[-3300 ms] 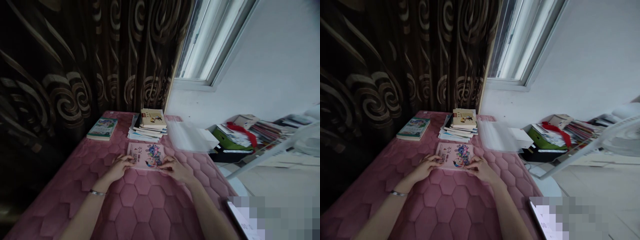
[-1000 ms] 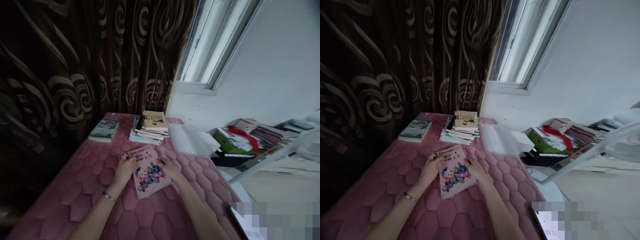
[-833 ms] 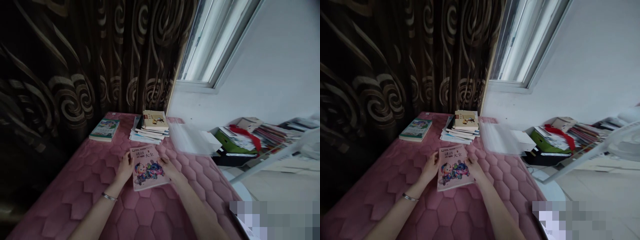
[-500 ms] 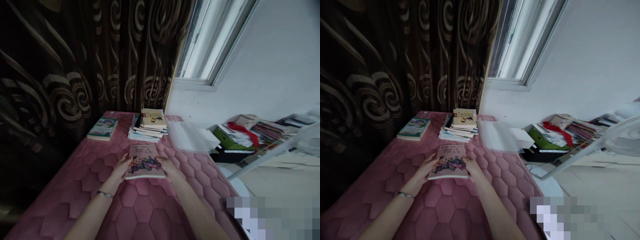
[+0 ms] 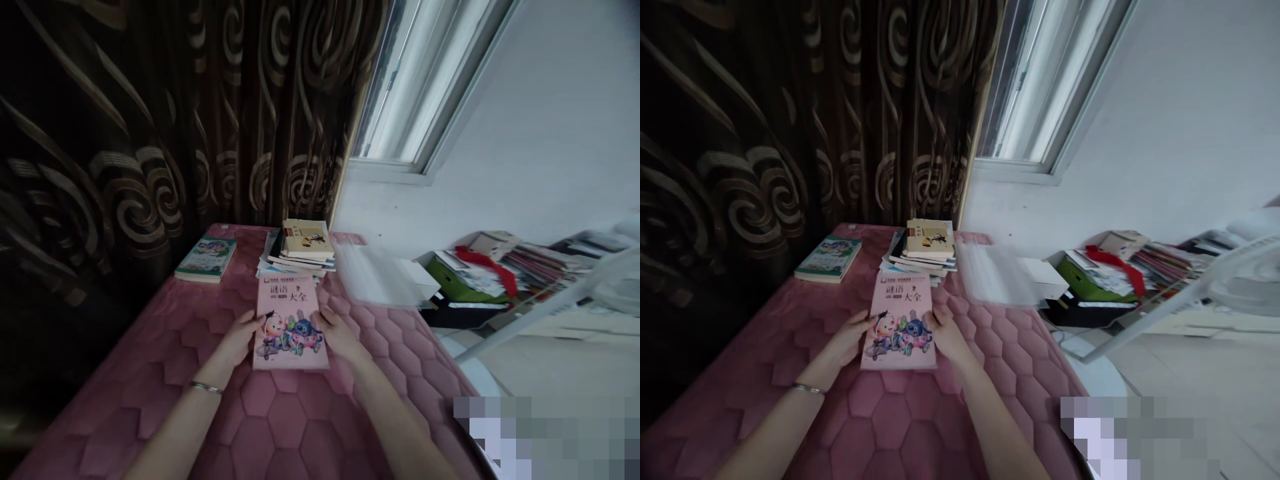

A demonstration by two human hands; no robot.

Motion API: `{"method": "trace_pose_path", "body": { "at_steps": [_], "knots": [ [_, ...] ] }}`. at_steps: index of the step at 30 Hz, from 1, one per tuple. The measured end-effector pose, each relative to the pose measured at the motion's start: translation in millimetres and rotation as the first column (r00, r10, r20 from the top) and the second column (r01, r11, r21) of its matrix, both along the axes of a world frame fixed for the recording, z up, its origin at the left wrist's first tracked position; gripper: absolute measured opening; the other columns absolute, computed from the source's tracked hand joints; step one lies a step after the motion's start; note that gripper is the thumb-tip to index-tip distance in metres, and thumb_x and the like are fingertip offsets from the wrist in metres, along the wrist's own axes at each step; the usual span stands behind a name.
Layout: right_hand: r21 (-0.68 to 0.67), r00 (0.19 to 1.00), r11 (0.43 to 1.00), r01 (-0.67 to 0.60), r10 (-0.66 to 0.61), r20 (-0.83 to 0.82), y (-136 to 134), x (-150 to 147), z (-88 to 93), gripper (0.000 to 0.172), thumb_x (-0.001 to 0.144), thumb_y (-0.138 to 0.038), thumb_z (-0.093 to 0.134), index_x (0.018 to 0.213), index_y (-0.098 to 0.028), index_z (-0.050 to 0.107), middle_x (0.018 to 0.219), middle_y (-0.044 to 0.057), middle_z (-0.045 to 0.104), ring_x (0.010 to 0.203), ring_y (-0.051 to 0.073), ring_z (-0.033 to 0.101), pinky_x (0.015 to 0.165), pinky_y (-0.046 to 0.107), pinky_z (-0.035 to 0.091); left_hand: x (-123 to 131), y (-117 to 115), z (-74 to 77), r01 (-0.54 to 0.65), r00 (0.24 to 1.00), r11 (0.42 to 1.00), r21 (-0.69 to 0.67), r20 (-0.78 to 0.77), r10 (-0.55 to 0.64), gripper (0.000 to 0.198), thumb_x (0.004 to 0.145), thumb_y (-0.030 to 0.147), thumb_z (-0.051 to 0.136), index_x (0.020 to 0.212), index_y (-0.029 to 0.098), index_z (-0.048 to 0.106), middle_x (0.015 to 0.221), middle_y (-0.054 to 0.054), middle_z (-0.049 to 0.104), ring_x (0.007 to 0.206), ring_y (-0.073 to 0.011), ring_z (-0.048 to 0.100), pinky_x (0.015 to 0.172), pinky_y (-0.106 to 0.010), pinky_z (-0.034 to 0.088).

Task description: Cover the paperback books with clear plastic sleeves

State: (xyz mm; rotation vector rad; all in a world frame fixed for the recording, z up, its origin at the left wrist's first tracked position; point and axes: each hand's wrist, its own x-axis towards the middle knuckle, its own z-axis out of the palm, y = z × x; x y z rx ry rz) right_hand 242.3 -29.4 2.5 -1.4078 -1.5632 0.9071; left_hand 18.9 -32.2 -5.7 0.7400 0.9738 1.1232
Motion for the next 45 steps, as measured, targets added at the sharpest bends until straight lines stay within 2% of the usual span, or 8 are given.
{"method": "trace_pose_path", "body": {
  "at_steps": [3,7,17,23,26,33,41,45],
  "knots": [
    [0.227,0.986,0.974,0.017,-0.054,0.157,-1,11,3.8,0.029,0.087,-0.043,0.039,0.087,-0.021,0.058,0.079,0.004,0.065,0.076,0.020,0.059,0.070,0.031,0.047,7,7,9.8,-0.023,0.993,0.964,0.266,-0.103,0.052,0.041,0.065,0.036,0.077,0.097,0.013,0.064,0.097,-0.008,0.074,0.091,-0.0229,0.067,0.088,-0.037,0.051],
    [0.296,0.954,0.945,0.141,-0.210,0.215,3,21,-3.2,0.028,0.090,-0.038,0.034,0.103,-0.023,0.054,0.089,0.005,0.067,0.088,0.022,0.060,0.074,0.031,0.047,11,19,19.3,0.090,0.930,0.863,0.498,-0.351,0.105,0.033,0.077,0.037,0.064,0.103,0.016,0.065,0.109,-0.008,0.071,0.107,-0.0239,0.062,0.100,-0.040,0.043],
    [0.237,0.928,0.971,0.042,-0.126,0.352,8,19,-21.5,0.026,0.088,-0.032,0.032,0.097,-0.022,0.054,0.089,0.008,0.070,0.082,0.024,0.066,0.069,0.031,0.049,4,21,-23.9,0.111,0.828,0.838,0.535,-0.516,0.219,0.030,0.084,0.035,0.050,0.104,0.017,0.063,0.108,-0.008,0.071,0.107,-0.0228,0.061,0.100,-0.039,0.043],
    [0.348,0.921,0.937,0.042,-0.172,0.351,4,21,-24.0,0.029,0.084,-0.025,0.037,0.101,-0.021,0.059,0.095,0.011,0.070,0.092,0.028,0.066,0.081,0.039,0.052,-1,15,-10.2,0.131,0.779,0.796,0.591,-0.558,0.286,0.027,0.083,0.026,0.047,0.099,0.018,0.066,0.102,-0.007,0.072,0.103,-0.0227,0.063,0.100,-0.039,0.043],
    [0.432,0.961,0.901,-0.038,-0.086,0.265,1,19,-23.0,0.031,0.079,-0.023,0.042,0.103,-0.019,0.062,0.103,0.012,0.069,0.102,0.028,0.064,0.091,0.042,0.051,-5,10,-1.1,0.181,0.785,0.745,0.643,-0.551,0.285,0.032,0.081,0.019,0.043,0.102,0.019,0.067,0.108,-0.007,0.071,0.109,-0.0207,0.060,0.103,-0.037,0.041],
    [0.485,0.993,0.869,-0.094,0.045,0.112,0,16,-22.0,0.032,0.081,-0.035,0.052,0.108,-0.020,0.058,0.111,0.011,0.068,0.103,0.025,0.064,0.091,0.041,0.052,-8,0,4.2,0.175,0.842,0.720,0.671,-0.481,0.244,0.026,0.081,0.024,0.050,0.099,0.019,0.067,0.111,-0.008,0.070,0.109,-0.0216,0.061,0.099,-0.035,0.045],
    [0.275,0.981,0.950,0.149,-0.177,0.083,-8,3,-2.3,0.038,0.090,-0.047,0.030,0.098,-0.021,0.057,0.082,0.007,0.068,0.076,0.022,0.064,0.071,0.033,0.051,6,9,5.7,-0.088,0.760,0.834,0.544,-0.505,0.410,0.036,0.088,0.033,0.048,0.120,0.018,0.050,0.121,-0.010,0.062,0.110,-0.0209,0.058,0.097,-0.034,0.044],
    [0.080,0.988,0.989,0.127,-0.133,0.075,0,4,-0.4,0.036,0.085,-0.046,0.034,0.085,-0.020,0.060,0.082,0.007,0.069,0.078,0.022,0.064,0.072,0.031,0.050,13,16,-7.3,-0.172,0.831,0.958,0.227,-0.489,0.266,0.042,0.084,0.036,0.058,0.120,0.017,0.049,0.106,-0.009,0.066,0.089,-0.0189,0.066,0.079,-0.031,0.051]
  ]
}}
